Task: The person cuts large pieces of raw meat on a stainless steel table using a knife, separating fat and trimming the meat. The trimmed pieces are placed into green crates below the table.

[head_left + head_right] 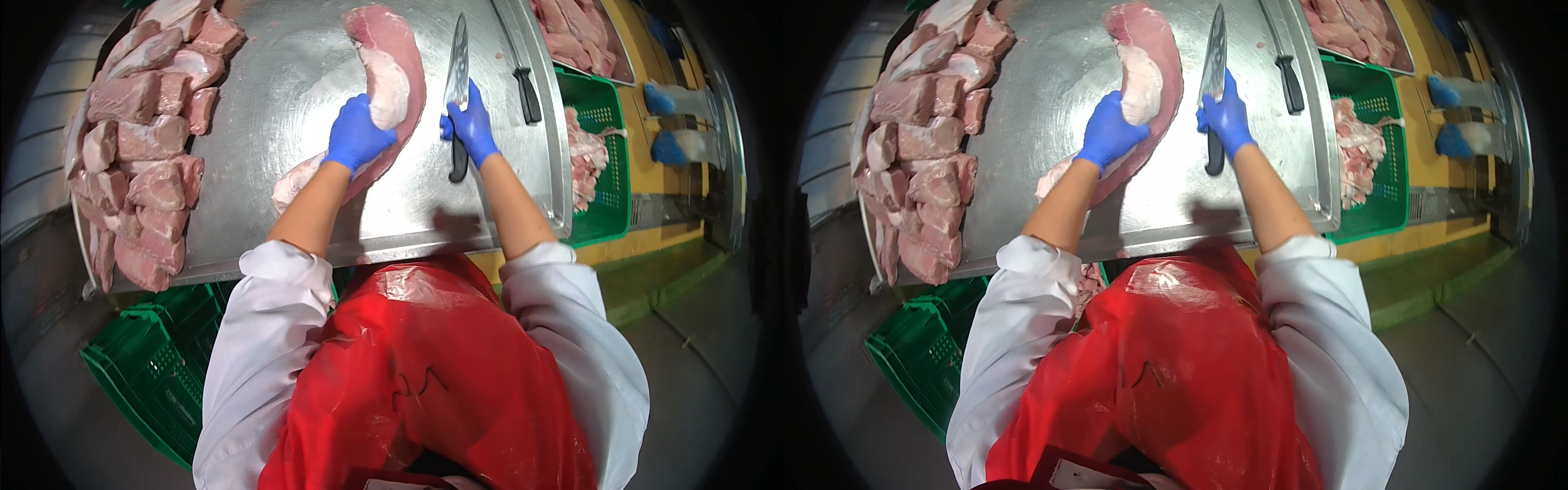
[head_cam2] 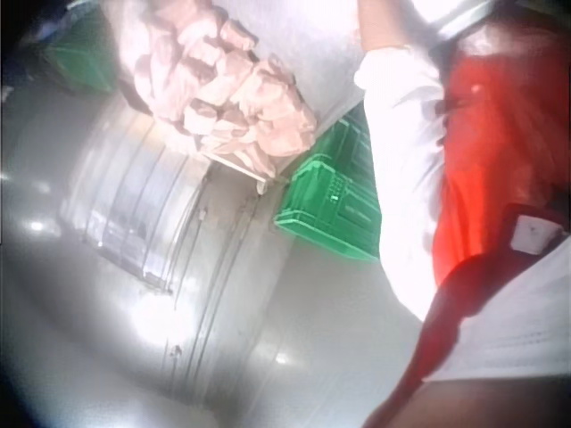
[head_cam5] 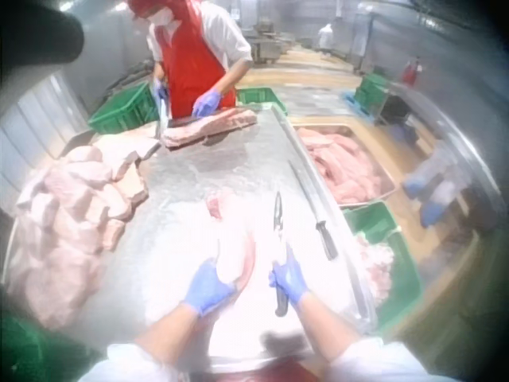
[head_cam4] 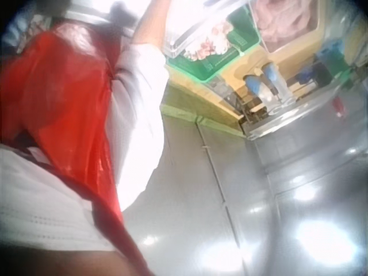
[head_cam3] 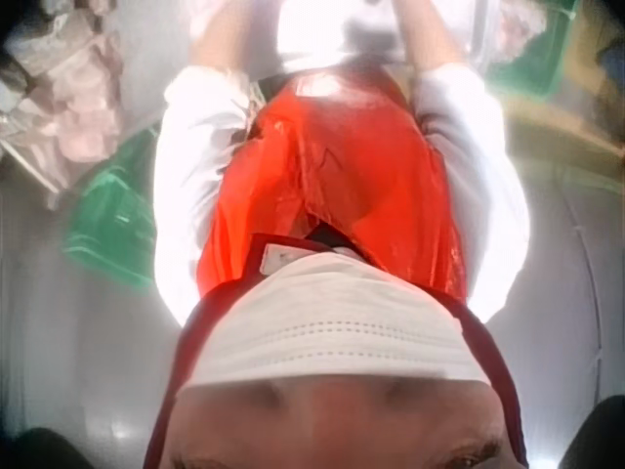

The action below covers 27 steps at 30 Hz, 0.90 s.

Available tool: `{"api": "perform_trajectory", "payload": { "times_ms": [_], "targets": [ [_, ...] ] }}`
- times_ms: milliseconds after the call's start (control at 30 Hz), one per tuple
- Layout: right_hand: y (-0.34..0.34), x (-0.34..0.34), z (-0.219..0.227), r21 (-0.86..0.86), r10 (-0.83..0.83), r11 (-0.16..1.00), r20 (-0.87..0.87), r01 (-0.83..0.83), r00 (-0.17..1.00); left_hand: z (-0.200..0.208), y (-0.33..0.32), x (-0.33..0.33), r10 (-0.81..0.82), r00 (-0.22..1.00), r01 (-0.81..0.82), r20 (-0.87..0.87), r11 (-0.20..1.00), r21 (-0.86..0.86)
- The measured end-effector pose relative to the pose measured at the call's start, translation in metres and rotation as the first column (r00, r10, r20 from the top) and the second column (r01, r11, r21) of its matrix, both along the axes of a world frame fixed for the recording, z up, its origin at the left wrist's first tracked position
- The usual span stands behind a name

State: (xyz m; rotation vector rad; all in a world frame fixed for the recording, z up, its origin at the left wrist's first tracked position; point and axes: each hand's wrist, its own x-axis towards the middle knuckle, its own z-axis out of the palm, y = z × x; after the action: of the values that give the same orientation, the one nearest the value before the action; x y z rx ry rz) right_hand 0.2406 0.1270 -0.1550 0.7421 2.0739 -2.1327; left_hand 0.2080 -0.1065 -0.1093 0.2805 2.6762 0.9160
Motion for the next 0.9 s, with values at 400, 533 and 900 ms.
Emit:
{"api": "perform_trajectory", "payload": {
  "times_ms": [400,533,900],
  "targets": [
    [-0.104,0.078,0.032,0.431,-0.059,0.900,0.276,-0.069,0.959,-0.001,0.043,0.019,-0.126,0.938,0.078,-0.323,0.984,-0.158],
    [-0.150,0.172,0.008,0.393,0.127,0.892,0.253,-0.222,0.959,-0.004,0.040,0.004,0.029,0.987,-0.039,-0.155,0.997,-0.062],
    [-0.119,0.288,0.137,0.159,0.354,0.895,0.318,-0.417,0.880,-0.073,-0.059,-0.109,0.048,0.981,-0.096,0.188,0.962,0.256]
  ]
}}
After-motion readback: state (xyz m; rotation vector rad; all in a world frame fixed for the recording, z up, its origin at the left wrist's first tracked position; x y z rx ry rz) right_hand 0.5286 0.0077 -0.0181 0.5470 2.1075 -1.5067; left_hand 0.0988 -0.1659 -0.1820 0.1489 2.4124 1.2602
